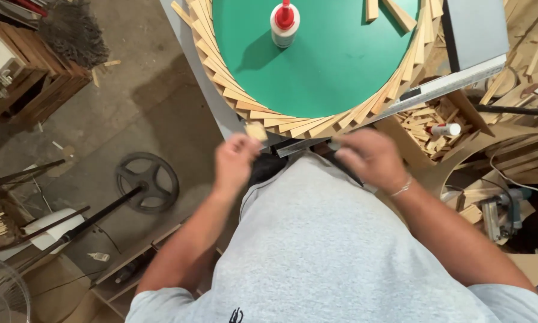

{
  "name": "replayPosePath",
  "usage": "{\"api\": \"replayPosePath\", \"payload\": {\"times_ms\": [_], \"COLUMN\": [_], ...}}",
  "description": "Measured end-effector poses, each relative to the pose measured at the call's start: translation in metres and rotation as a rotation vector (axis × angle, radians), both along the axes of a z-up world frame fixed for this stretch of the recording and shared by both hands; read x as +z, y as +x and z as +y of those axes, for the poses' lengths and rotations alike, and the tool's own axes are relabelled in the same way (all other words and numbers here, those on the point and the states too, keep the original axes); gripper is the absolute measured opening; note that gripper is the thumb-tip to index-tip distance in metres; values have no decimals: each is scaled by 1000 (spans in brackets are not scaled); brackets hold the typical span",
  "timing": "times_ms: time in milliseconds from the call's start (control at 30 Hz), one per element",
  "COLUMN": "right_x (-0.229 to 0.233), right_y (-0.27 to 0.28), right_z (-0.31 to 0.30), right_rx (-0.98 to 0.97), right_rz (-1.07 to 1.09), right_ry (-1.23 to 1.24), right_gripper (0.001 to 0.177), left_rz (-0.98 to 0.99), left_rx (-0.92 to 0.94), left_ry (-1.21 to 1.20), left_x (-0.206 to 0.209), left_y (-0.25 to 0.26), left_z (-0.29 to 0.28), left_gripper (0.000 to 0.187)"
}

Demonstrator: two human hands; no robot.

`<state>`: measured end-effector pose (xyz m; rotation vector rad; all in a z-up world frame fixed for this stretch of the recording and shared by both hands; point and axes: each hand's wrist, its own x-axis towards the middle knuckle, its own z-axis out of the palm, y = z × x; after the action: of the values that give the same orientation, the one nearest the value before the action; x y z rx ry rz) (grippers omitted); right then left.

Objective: Gluing small wooden blocks onto a circular mirror frame to create a decorative pattern

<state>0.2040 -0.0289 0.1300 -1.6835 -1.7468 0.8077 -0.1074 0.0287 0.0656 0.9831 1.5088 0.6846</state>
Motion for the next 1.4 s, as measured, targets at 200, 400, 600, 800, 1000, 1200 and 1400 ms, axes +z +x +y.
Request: {"api": "replayPosePath", "payload": {"times_ms": [200, 400, 600, 800, 1000, 1200, 1400], "right_x": [-12, -33, -35, -33, -45, -36, -40], "right_y": [-43, -69, -76, -73, -59, -63, -41], "right_z": [3, 6, 7, 6, 1, 6, 17], "right_rx": [293, 334, 238, 208, 99, 69, -79], "right_rz": [-176, -588, -683, -623, -663, -631, -611], "right_ry": [-133, 140, 286, 254, 226, 223, 208], "right_gripper": [50, 41, 23, 29, 33, 28, 21], "left_rz": [-58, -86, -151, -204, -179, -232, -246], "left_rx": [-93, -87, -62, -38, -47, 20, 47], "left_ry": [-229, -181, -156, -191, -194, -252, -268], "left_x": [-31, -49, -83, -65, -62, -46, -44], "left_y": [17, 29, 47, 53, 52, 50, 52], "left_z": [-31, -33, -39, -33, -29, -24, -24], "left_gripper": [15, 12, 11, 11, 11, 11, 13]}}
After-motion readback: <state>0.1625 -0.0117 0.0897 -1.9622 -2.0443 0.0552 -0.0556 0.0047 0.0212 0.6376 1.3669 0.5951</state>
